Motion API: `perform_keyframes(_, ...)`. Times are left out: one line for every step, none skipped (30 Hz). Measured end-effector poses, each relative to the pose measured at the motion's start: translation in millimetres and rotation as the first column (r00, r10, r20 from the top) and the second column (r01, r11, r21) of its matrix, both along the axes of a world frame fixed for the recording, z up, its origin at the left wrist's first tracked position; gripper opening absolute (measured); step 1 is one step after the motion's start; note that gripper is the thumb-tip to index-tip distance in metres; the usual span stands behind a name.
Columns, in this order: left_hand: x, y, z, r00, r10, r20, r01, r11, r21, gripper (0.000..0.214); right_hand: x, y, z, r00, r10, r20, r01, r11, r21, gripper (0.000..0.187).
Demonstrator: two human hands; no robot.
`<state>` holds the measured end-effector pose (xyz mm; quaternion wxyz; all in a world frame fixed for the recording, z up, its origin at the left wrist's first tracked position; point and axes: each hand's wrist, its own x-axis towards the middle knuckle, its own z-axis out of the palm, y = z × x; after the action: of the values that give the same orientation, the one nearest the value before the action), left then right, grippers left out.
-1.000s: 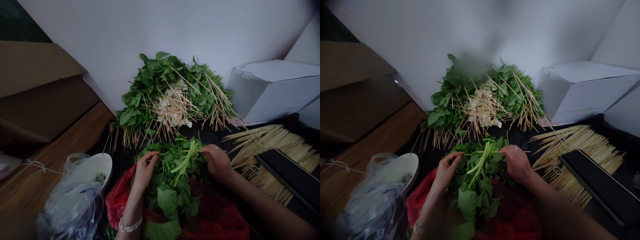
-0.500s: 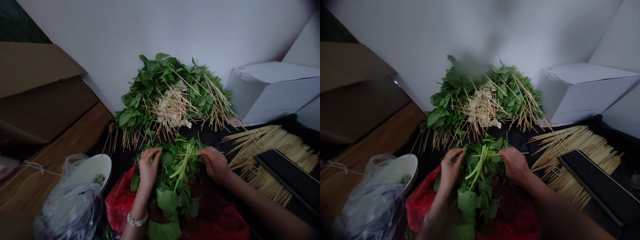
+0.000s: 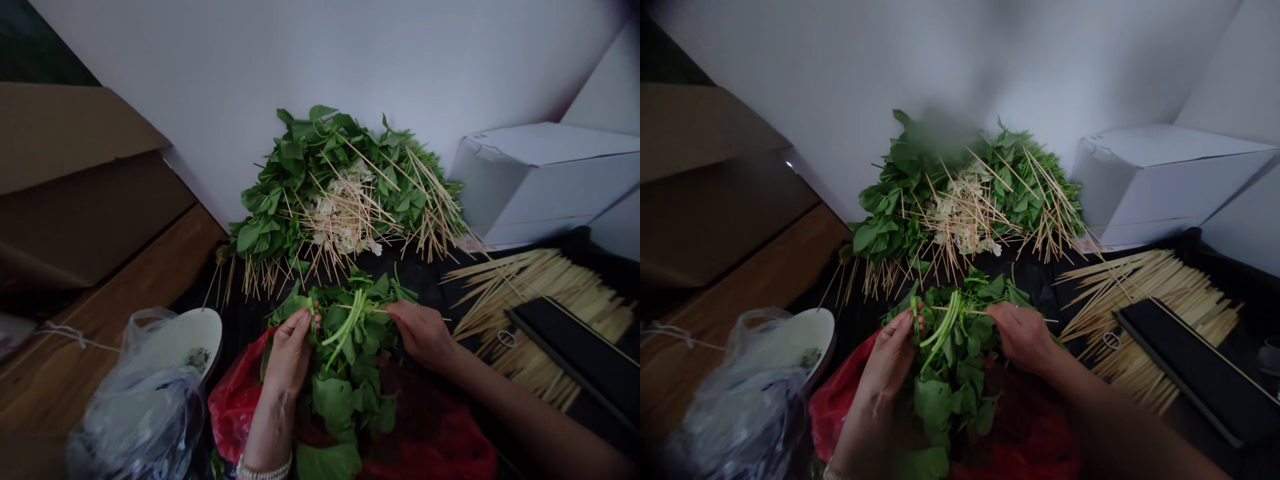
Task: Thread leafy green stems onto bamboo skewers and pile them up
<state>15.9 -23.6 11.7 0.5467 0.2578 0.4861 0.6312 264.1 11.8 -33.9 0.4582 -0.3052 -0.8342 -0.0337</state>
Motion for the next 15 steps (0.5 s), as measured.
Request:
perform_keyframes(-0.1,-1.0,-1.3,0.999,-0.029,0.014,0.029,1.000,-0.003,0.035,-0.6,-0.7,0.3,1.000,-0.002,0.003,0.002,1.000,-0.003,0.023)
perform_keyframes(-0.3,-2.0,-1.5,0.998,-0.056,0.024,0.057,0.998,-0.007,0.035,-1.2,-1.4,0.6,1.000,-0.004,0.007,0.004,1.000,-0.004,0.022)
perform_keyframes(-0.6,-2.7,-0.8,0.997,-0.078,0.028,0.078,0.997,-0.009,0.036,-1.9,-2.2,0.7,1.000,-0.003,0.014,0.003,1.000,-0.005,0.021)
perform_keyframes(-0.7,-3.3,0.3,0.995,-0.093,0.024,0.093,0.996,-0.010,0.037,-2.5,-2.9,0.7,1.000,0.003,0.023,-0.003,1.000,-0.004,0.021)
perform_keyframes(-0.5,-3.7,1.6,0.995,-0.097,0.012,0.097,0.995,-0.007,0.038,-3.1,-3.4,0.6,0.999,0.013,0.035,-0.013,1.000,-0.001,0.022)
perform_keyframes(0.0,-3.8,2.6,0.996,-0.094,-0.006,0.094,0.996,0.001,0.037,-3.7,-3.8,0.2,0.999,0.024,0.048,-0.024,1.000,0.004,0.022)
perform_keyframes(0.7,-3.9,3.3,0.996,-0.085,-0.027,0.085,0.996,0.013,0.036,-4.2,-4.0,-0.4,0.997,0.032,0.064,-0.033,0.999,0.010,0.022)
perform_keyframes(1.3,-3.9,3.4,0.996,-0.073,-0.047,0.074,0.997,0.026,0.035,-4.7,-4.0,-1.1,0.996,0.037,0.082,-0.038,0.999,0.014,0.023)
perform_keyframes(1.9,-4.0,3.2,0.996,-0.059,-0.068,0.062,0.997,0.036,0.034,-5.1,-3.9,-1.9,0.995,0.036,0.097,-0.038,0.999,0.017,0.023)
perform_keyframes(2.1,-4.1,2.5,0.995,-0.044,-0.089,0.048,0.998,0.042,0.034,-5.3,-3.7,-2.7,0.993,0.032,0.112,-0.034,0.999,0.017,0.024)
perform_keyframes(2.1,-4.3,1.5,0.993,-0.031,-0.112,0.036,0.998,0.044,0.034,-5.5,-3.5,-3.5,0.992,0.026,0.125,-0.028,0.999,0.015,0.024)
perform_keyframes(1.6,-4.6,0.3,0.990,-0.025,-0.137,0.030,0.999,0.041,0.033,-5.5,-3.3,-4.2,0.991,0.019,0.133,-0.021,1.000,0.016,0.025)
perform_keyframes(0.9,-5.0,-0.9,0.986,-0.021,-0.164,0.027,0.999,0.038,0.033,-5.5,-3.1,-4.8,0.990,0.013,0.138,-0.016,1.000,0.018,0.025)
perform_keyframes(0.0,-5.5,-2.2,0.982,-0.018,-0.191,0.025,0.999,0.037,0.032,-5.5,-2.9,-5.2,0.990,0.008,0.140,-0.012,1.000,0.022,0.025)
perform_keyframes(-1.0,-5.9,-3.3,0.976,-0.018,-0.216,0.027,0.999,0.038,0.031,-5.4,-2.9,-5.5,0.990,0.004,0.144,-0.007,1.000,0.024,0.025)
